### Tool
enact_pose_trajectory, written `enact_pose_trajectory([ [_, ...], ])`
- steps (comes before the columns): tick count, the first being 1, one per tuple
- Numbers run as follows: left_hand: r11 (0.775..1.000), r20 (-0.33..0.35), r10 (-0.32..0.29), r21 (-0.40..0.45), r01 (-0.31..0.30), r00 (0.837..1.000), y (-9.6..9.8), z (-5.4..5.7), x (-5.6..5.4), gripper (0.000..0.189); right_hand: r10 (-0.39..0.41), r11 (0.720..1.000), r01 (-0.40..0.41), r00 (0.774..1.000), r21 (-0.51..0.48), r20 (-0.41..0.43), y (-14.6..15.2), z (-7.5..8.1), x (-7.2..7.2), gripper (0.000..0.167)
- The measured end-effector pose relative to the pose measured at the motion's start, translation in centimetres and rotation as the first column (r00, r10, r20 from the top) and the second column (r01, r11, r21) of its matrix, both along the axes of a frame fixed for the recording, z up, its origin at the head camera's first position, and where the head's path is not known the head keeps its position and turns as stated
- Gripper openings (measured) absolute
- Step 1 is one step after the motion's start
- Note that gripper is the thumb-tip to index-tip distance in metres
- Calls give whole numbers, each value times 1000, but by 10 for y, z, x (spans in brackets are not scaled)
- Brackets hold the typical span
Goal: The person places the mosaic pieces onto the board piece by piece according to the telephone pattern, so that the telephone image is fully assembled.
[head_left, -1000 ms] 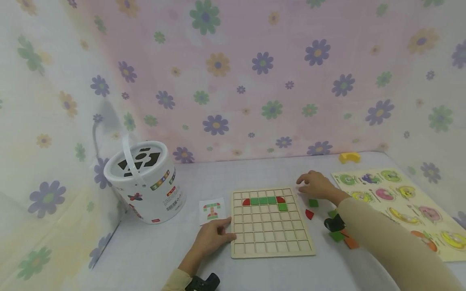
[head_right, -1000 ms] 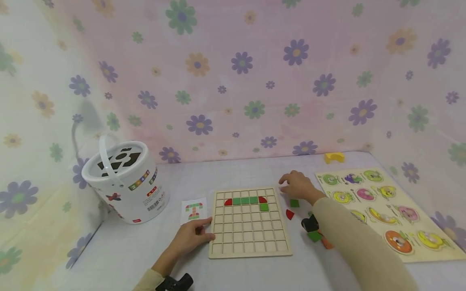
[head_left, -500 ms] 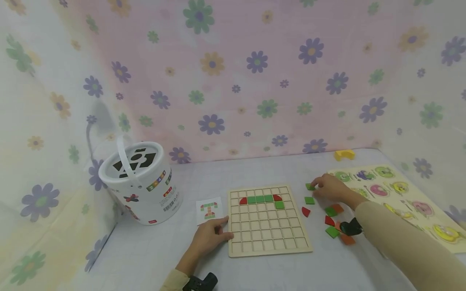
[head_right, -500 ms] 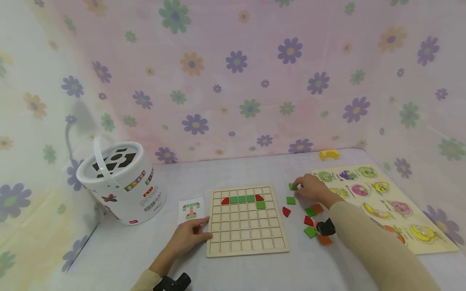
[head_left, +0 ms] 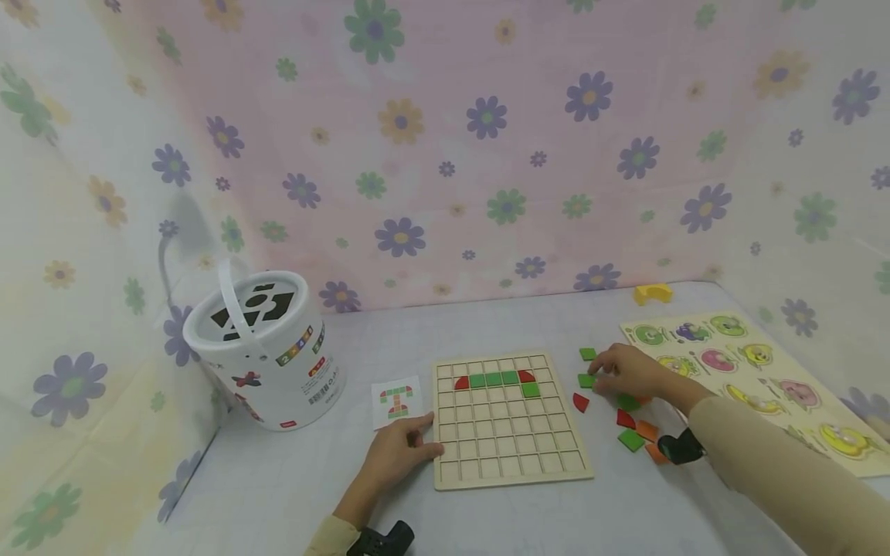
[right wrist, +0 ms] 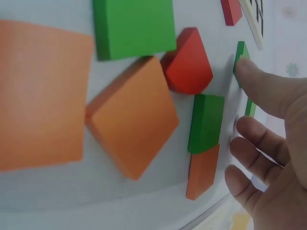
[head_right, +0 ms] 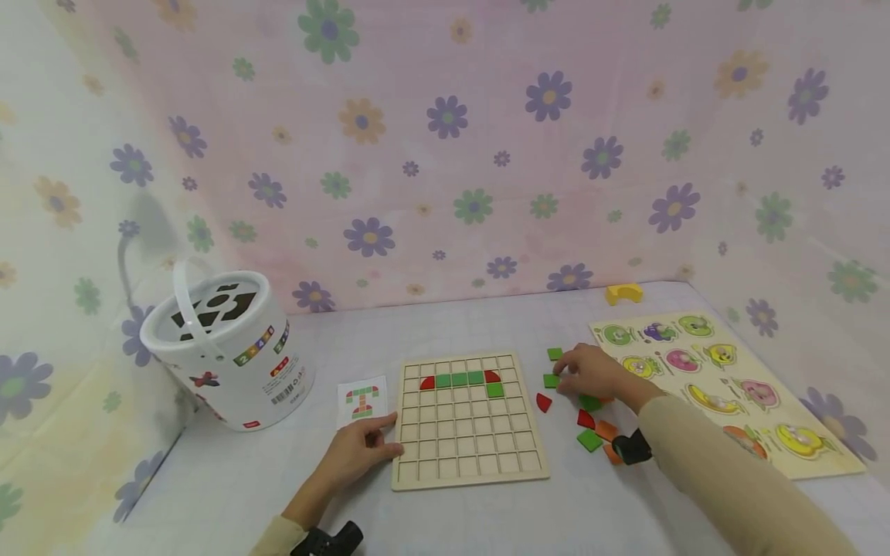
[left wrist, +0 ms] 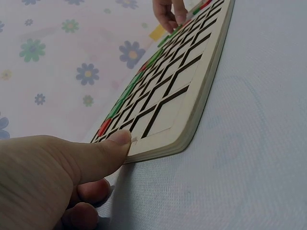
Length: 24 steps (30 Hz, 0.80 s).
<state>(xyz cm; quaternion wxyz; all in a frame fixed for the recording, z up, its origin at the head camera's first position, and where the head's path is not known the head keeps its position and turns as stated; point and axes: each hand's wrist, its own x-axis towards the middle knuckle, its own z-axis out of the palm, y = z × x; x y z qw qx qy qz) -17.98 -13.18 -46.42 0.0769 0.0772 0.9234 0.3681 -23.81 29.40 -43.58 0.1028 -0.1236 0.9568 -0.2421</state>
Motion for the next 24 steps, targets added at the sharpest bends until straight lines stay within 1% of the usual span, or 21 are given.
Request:
enact_pose_trajectory([
  [3, 1000, -8, -4, -1, 4, 1000, -1, 0, 0, 62, 19, 1000, -19, 1000, -15, 12, -2, -1, 0, 30],
  [6, 1000, -19, -11, 2, 11, 1000, -1, 1, 1, 62, 17, 1000, -17, 1000, -5, 8, -4, -2, 1, 30],
  [13, 1000, -16, -5, 5, 5, 1000, -1, 2, 1, 62, 7, 1000, -6, 1000, 19, -28, -6, -3, 3, 28],
  [20, 1000, -40, -27, 5, 27, 999, -1, 1, 1, 61, -7, 1000, 8, 999, 24, -44, -8, -3, 6, 27],
  [24, 999, -40, -32, 3, 32, 999, -1, 0, 1, 61, -3, 1000, 5, 998, 28, -57, -10, -3, 6, 25],
])
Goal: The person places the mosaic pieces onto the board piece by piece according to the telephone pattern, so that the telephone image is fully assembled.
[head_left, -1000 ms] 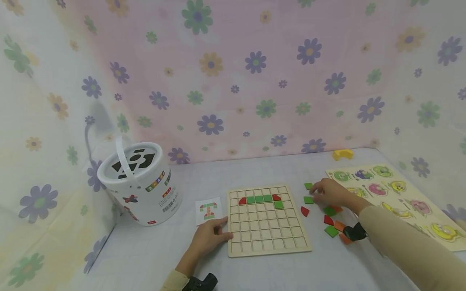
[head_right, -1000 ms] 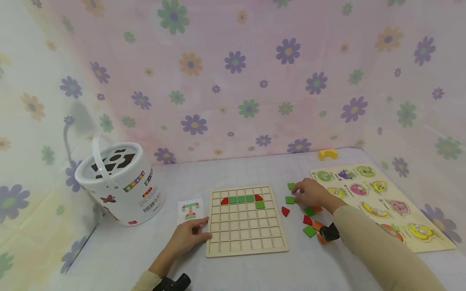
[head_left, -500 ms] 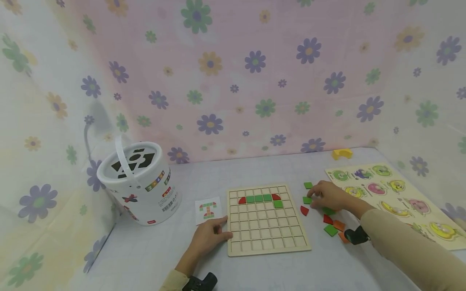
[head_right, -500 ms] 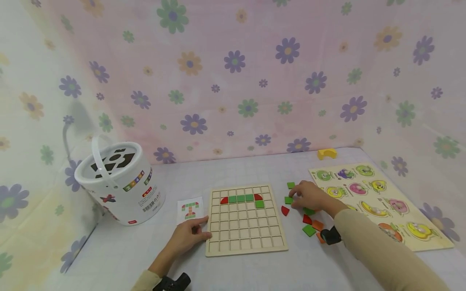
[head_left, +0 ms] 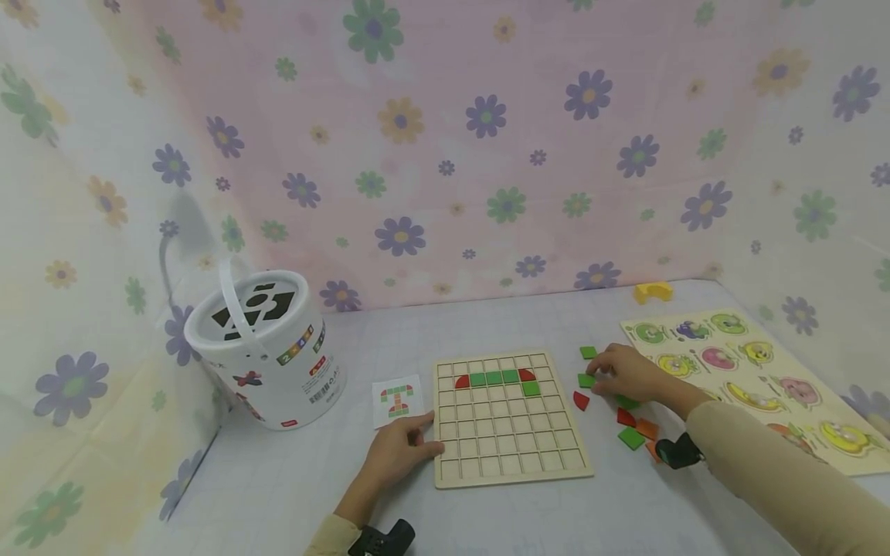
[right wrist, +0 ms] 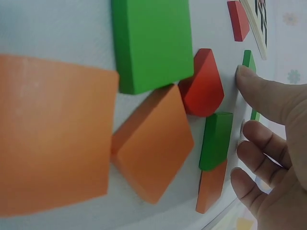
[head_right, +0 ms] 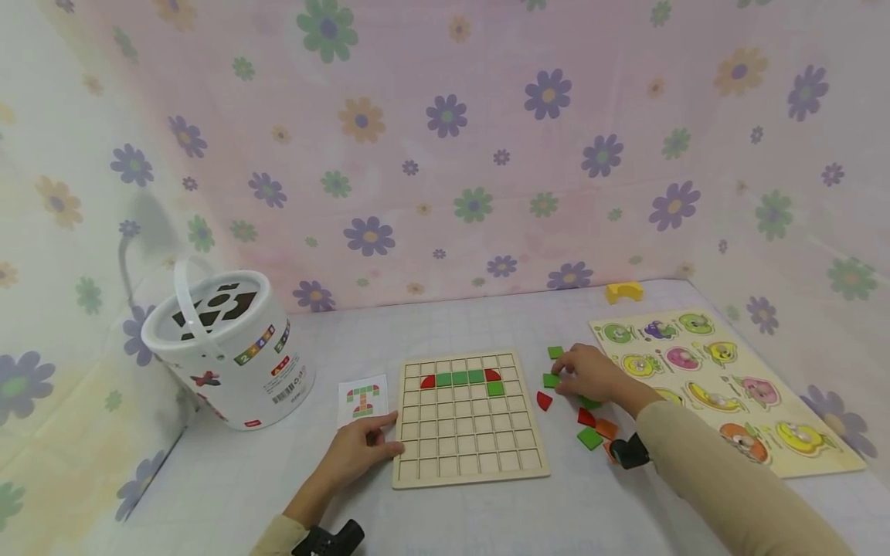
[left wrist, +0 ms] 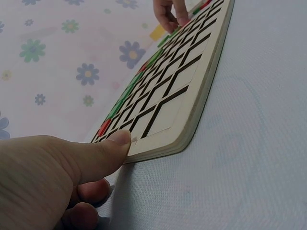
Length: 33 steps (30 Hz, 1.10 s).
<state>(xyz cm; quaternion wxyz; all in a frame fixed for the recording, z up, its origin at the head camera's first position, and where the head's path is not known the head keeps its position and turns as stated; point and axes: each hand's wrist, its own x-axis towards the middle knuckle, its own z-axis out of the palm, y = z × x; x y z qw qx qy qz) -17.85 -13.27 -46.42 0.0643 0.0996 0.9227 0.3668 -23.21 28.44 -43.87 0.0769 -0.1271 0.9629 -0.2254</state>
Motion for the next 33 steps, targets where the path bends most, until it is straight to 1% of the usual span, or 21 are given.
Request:
enact_pose_trajectory([
  [7, 1000, 2, 6, -2, -6, 1000, 0, 0, -1, 62, 12, 1000, -12, 1000, 2, -29, -2, 1, -2, 24],
  [11, 1000, 0, 11, -7, -11, 1000, -1, -1, -1, 62, 16, 1000, -16, 999, -2, -43, -4, 2, -5, 26],
  [17, 1000, 11, 22, -5, -22, 1000, 0, 0, 0, 62, 29, 999, -30, 998, -33, -49, -16, 10, -9, 26],
  [21, 1000, 11, 18, 2, -18, 1000, 0, 0, 0, 63, 62, 997, -65, 995, -41, -79, -32, 14, -13, 24],
  [25, 1000, 9, 8, 12, -8, 1000, 0, 0, 1, 62, 106, 993, -112, 989, -49, -102, -54, 14, -16, 24],
  [30, 1000, 3, -1, 9, 1, 1000, 0, 0, 1, 62, 184, 978, -195, 972, -67, -143, -81, 11, -20, 22],
  [33, 1000, 1, 7, 1, -7, 1000, 0, 1, 0, 62, 225, 968, -239, 962, -74, -156, -97, 9, -23, 23],
])
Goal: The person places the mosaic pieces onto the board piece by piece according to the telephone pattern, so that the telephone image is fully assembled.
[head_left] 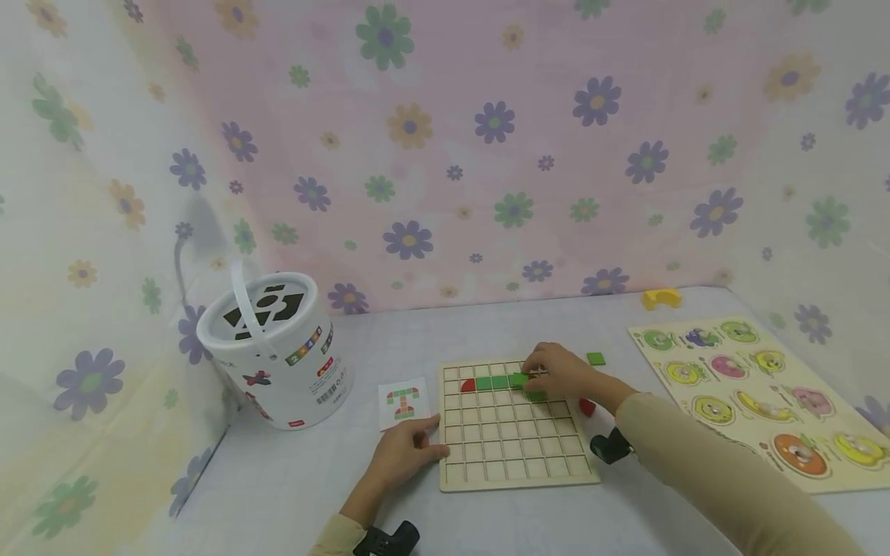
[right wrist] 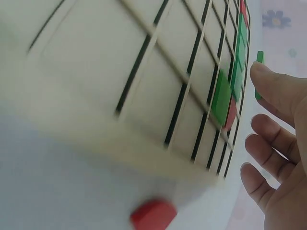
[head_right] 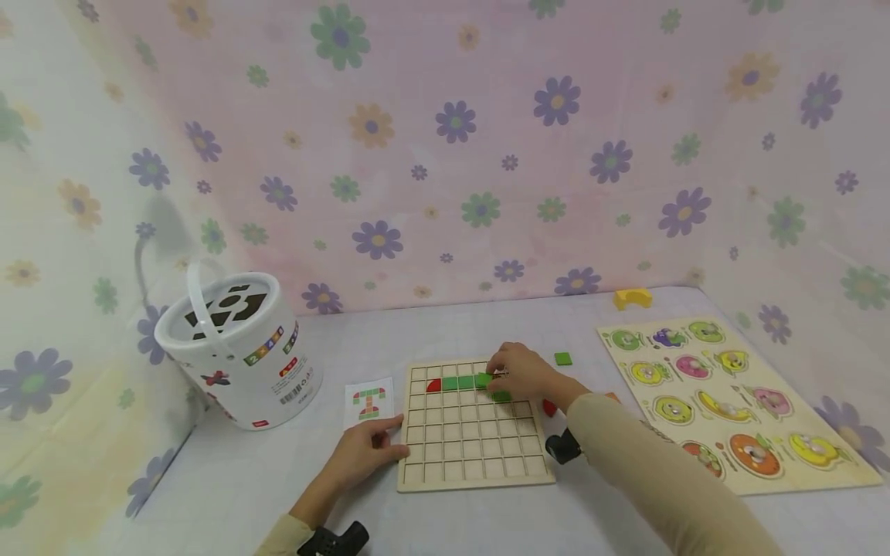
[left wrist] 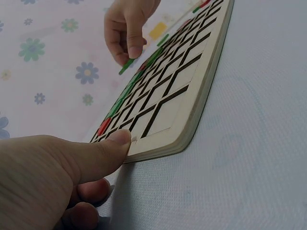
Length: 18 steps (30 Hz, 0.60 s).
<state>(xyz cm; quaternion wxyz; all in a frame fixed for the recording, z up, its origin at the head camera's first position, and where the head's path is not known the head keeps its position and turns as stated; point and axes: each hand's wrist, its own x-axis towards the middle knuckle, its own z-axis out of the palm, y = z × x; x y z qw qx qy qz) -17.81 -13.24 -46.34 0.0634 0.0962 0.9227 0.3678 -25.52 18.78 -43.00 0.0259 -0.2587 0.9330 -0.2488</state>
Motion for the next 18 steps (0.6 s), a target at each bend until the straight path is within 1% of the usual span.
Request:
enact_pose_trajectory([
  [4, 1000, 0, 9, -10, -9, 1000, 0, -1, -1, 62, 38, 999, -38, 999, -2, 16, -19, -1, -3, 25],
  [7, 1000, 6, 14, -16, -14, 1000, 0, -2, -2, 61, 39, 999, -39, 999, 1, 29, -31, -2, -4, 25],
  [15, 1000, 29, 22, -14, -22, 999, 0, -2, -3, 61, 108, 993, -108, 994, 45, -11, -59, -3, -4, 25],
  [18, 1000, 31, 18, -7, -18, 999, -1, -2, -3, 61, 120, 990, -118, 993, 72, -17, -68, -3, -3, 23],
])
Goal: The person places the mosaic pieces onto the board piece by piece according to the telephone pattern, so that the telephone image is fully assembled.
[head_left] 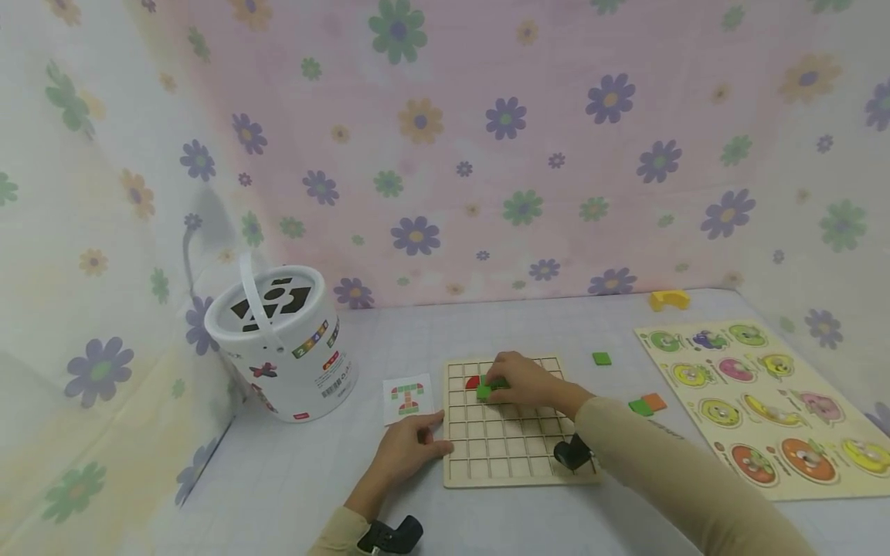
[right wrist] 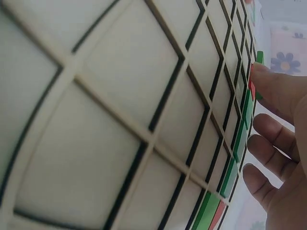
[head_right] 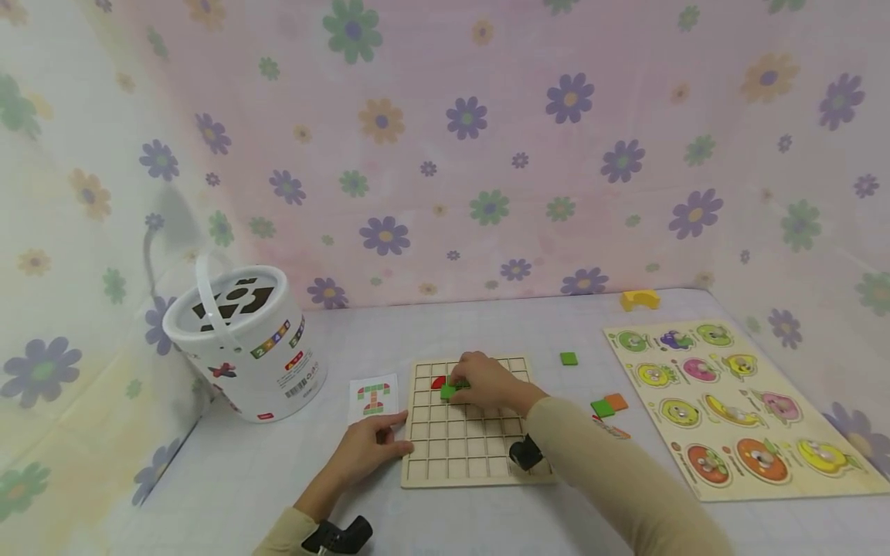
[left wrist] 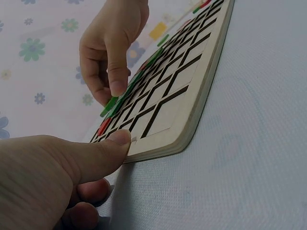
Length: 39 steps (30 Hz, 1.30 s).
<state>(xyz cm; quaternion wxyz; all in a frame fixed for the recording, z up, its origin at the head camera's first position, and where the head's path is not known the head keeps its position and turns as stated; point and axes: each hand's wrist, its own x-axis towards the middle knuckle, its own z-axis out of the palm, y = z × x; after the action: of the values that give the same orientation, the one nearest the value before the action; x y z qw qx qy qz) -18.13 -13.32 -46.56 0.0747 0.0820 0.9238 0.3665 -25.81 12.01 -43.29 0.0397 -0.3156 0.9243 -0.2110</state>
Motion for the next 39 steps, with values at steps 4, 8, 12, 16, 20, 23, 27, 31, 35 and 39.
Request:
enact_pose_trajectory([
  [4, 1000, -5, -8, -4, 8, 1000, 0, 0, -1, 60, -15, 1000, 15, 1000, 19, 10, -9, 0, 2, 21],
  [8, 1000, -9, -11, -3, 11, 1000, 1, -1, -1, 60, -37, 998, 37, 999, 53, -1, -14, -4, 3, 21],
  [12, 1000, -10, -7, -5, 7, 1000, 1, -2, -1, 60, -54, 997, 54, 999, 61, -4, -17, -7, 2, 21],
  [16, 1000, -14, -8, -5, 8, 1000, 1, -2, -1, 60, -55, 997, 56, 998, 57, -9, -19, -8, 2, 22],
  [20, 1000, -17, -11, 1, 11, 1000, 0, -2, -1, 60, -50, 997, 51, 999, 54, -19, -20, -7, 2, 23],
  [23, 1000, -20, -13, 0, 13, 1000, 0, -2, -1, 60, -47, 998, 48, 999, 48, -23, -20, -6, 2, 23],
  [27, 1000, -23, -13, -1, 13, 1000, -1, -2, -1, 59, -47, 998, 48, 999, 42, -24, -20, -8, 1, 23],
  [31, 1000, -19, -8, -6, 8, 1000, 0, -2, -1, 59, -57, 998, 58, 998, 38, -17, -20, -9, 1, 24],
  [35, 1000, -19, -6, -11, 6, 1000, 0, -2, -1, 59, -67, 997, 67, 998, 25, -9, -20, -9, 2, 24],
  [39, 1000, -20, -8, -4, 8, 1000, 0, -1, -1, 59, -78, 997, 78, 997, 18, -3, -21, -9, 3, 25],
])
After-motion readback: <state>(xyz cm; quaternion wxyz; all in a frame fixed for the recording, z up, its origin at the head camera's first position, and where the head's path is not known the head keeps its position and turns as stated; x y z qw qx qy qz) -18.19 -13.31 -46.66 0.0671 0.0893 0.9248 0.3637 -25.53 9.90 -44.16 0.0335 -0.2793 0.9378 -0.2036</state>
